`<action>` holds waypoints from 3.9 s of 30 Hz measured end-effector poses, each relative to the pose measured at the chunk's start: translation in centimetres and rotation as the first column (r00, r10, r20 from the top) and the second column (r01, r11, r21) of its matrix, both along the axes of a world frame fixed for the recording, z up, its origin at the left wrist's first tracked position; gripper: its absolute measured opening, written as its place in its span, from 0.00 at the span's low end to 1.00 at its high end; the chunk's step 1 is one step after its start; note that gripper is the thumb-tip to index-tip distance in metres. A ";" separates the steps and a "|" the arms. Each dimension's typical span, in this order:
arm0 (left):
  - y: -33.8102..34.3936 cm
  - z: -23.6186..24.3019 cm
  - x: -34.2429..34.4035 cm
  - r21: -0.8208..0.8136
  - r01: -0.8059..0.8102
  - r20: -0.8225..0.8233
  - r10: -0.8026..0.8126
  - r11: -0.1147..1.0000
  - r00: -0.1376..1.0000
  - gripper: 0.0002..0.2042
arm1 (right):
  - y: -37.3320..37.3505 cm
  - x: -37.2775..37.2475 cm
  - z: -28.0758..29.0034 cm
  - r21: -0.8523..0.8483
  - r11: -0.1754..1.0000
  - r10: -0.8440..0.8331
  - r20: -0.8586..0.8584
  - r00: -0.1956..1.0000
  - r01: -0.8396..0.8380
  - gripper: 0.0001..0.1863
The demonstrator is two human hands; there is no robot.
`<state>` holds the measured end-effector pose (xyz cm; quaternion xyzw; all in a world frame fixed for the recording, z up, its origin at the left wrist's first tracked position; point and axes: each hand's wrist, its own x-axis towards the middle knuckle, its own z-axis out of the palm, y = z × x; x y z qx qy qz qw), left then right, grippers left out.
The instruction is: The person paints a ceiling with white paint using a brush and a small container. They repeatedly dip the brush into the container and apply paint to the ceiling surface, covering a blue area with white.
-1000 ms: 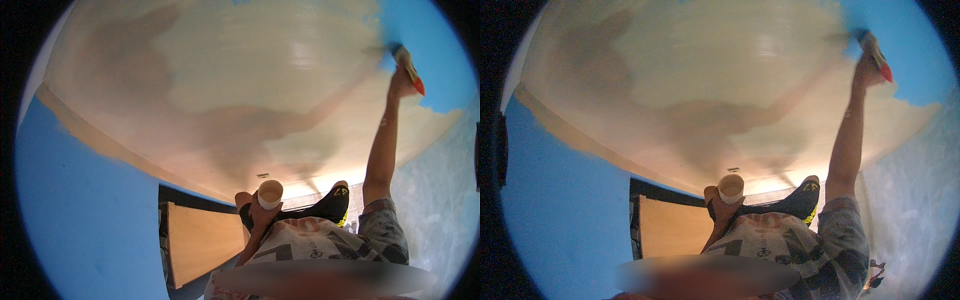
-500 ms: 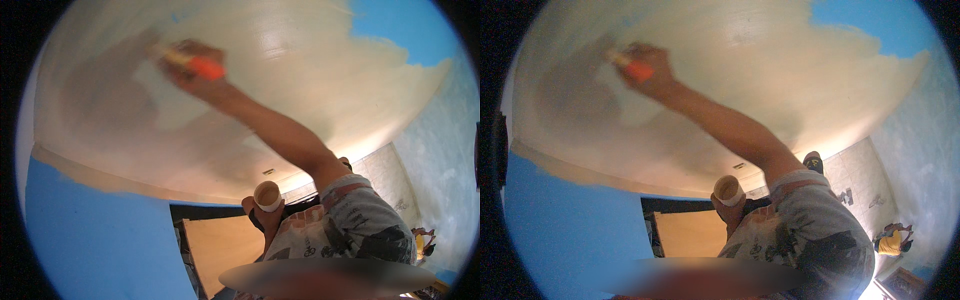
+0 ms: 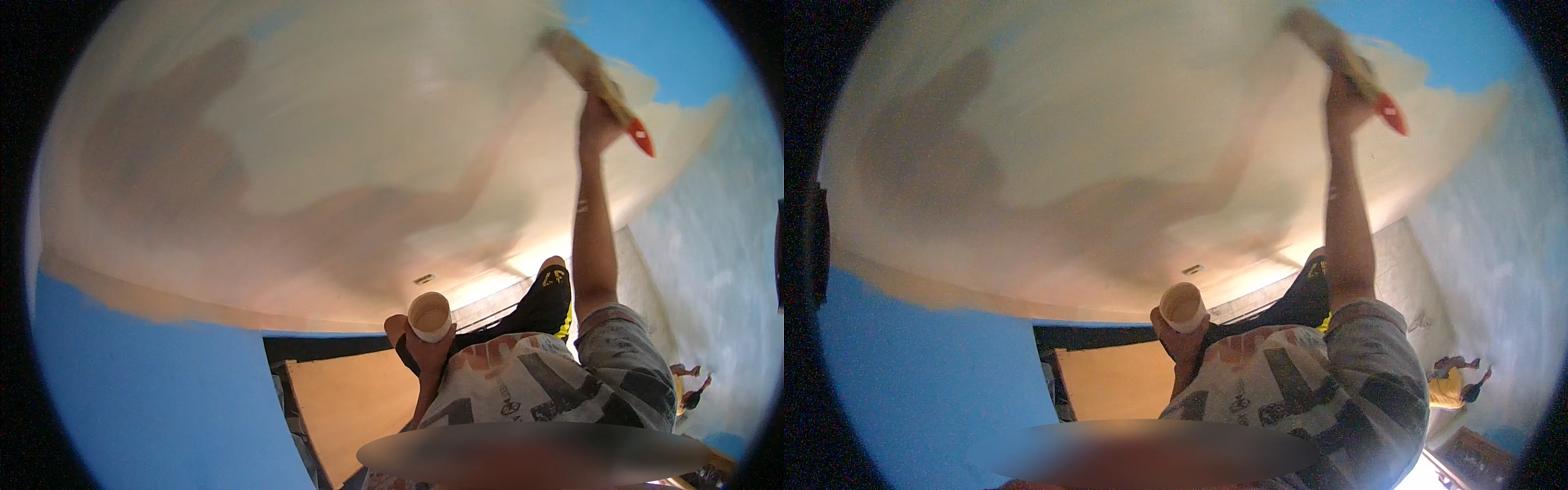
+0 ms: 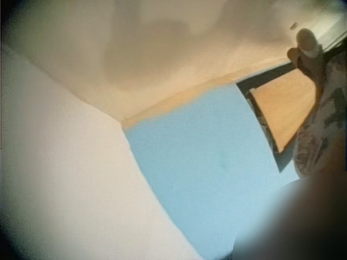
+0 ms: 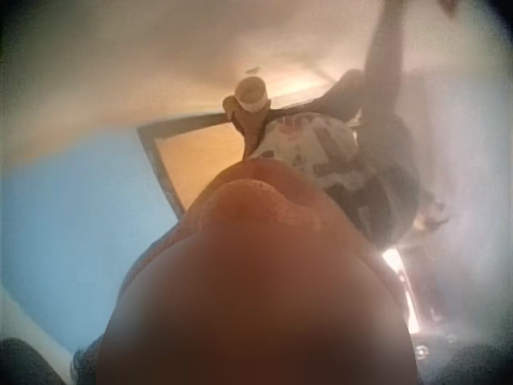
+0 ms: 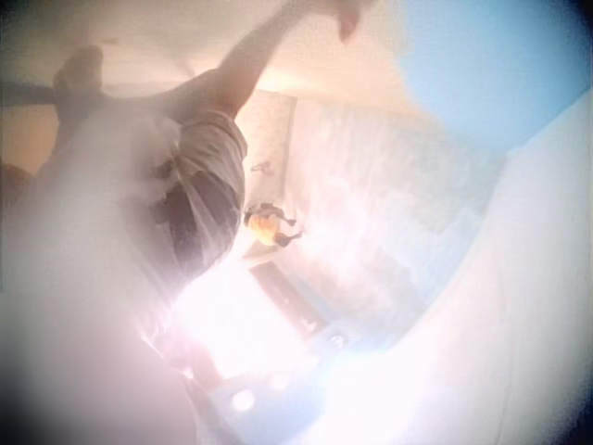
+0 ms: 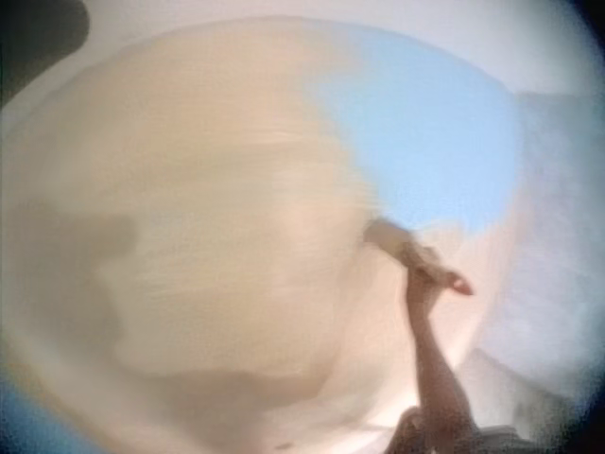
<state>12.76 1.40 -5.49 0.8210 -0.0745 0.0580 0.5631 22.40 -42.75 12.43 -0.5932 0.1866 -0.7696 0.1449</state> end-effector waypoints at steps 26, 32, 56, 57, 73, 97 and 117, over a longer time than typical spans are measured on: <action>1.1 -5.6 1.4 0.059 0.086 -0.071 -0.082 0.995 0.994 0.42 | -5.9 -2.9 -6.6 0.120 0.986 -0.119 -0.007 0.993 0.119 0.15; 1.9 -6.2 1.9 0.137 0.097 0.000 -0.098 0.986 0.995 0.42 | 15.1 6.2 -2.1 -0.107 0.982 0.139 -0.146 0.980 -0.155 0.07; 2.7 -6.6 2.6 -0.023 0.189 0.014 -0.189 0.982 0.982 0.39 | 2.0 3.3 -6.9 0.043 0.999 0.029 0.014 0.999 -0.030 0.14; 2.8 -7.2 2.7 -0.022 0.188 0.025 -0.187 0.982 0.982 0.39 | 4.3 5.5 -6.5 0.064 0.992 0.112 0.011 0.994 -0.112 0.11; 1.8 -6.7 3.2 -0.002 0.066 0.028 -0.066 0.998 0.997 0.39 | 29.0 16.9 13.4 -0.258 0.565 0.819 0.063 0.570 -0.783 0.10; 2.3 -6.6 5.3 -0.023 0.260 0.140 -0.254 0.965 0.957 0.41 | 22.9 -9.7 -17.5 0.578 0.113 0.895 0.294 0.336 -0.808 0.20; 2.2 -0.6 6.6 -0.034 0.330 0.324 -0.302 0.943 0.897 0.40 | 26.7 -6.1 -11.5 0.528 0.361 0.789 -0.613 -0.050 -0.768 0.17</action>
